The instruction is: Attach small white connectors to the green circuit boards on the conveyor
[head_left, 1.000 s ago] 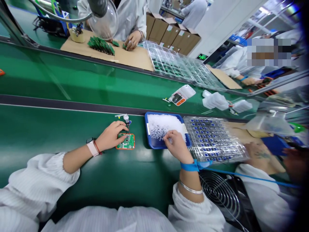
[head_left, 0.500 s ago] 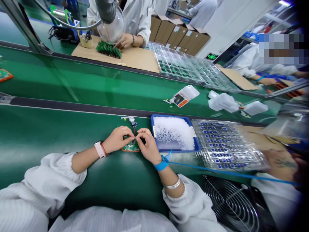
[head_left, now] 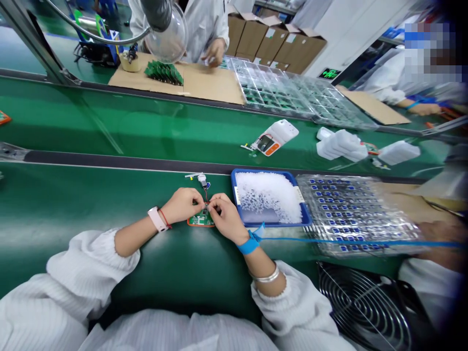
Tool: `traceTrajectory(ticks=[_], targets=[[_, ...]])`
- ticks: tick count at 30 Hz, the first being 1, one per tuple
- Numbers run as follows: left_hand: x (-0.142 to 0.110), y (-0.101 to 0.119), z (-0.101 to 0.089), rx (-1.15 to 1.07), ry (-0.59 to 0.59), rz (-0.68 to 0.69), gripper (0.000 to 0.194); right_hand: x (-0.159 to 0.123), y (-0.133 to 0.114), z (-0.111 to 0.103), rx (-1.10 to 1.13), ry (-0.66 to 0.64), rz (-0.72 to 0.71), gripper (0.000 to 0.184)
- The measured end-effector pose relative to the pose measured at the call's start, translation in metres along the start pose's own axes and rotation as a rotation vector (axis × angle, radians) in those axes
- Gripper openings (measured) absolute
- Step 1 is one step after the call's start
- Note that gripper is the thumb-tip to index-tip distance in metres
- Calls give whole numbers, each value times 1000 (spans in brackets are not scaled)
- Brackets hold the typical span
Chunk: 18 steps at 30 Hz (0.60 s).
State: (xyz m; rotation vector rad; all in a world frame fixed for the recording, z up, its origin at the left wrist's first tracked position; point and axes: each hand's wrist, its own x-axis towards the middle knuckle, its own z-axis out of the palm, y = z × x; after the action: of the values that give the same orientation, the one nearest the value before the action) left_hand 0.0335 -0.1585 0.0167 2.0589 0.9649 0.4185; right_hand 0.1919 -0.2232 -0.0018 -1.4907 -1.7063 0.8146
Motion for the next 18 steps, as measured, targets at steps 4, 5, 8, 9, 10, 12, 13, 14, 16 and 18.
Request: traceTrajectory(ticks=[4,5,8,9,10,12,13,14,16,18], targets=[[-1,3,-5,96,-16,-62,8,0,1,0,3,-14,8,14],[-6,2,-4,124,23,-41,5,0,1,1,15,-2,10,13],[-27,-5,2,250,70,123,44,-2,1,3,64,64,2,12],[-33,-7,4,302,51,185,56,-3,0,3,85,87,-5,13],[-39,-9,6,349,26,235,64,-4,-1,3,110,118,-13,13],[-42,-8,4,397,-18,277,68,-6,-4,3,169,219,-24,15],[-40,-7,0,378,-39,267,68,-8,-7,2,195,288,-31,15],[-35,-5,-7,316,-62,240,69,-10,-9,1,217,359,-40,15],[-19,-1,-26,80,-102,149,70,-13,-14,-1,246,466,-63,15],[3,-1,-53,-214,-82,55,63,-16,-17,-1,264,508,-88,16]])
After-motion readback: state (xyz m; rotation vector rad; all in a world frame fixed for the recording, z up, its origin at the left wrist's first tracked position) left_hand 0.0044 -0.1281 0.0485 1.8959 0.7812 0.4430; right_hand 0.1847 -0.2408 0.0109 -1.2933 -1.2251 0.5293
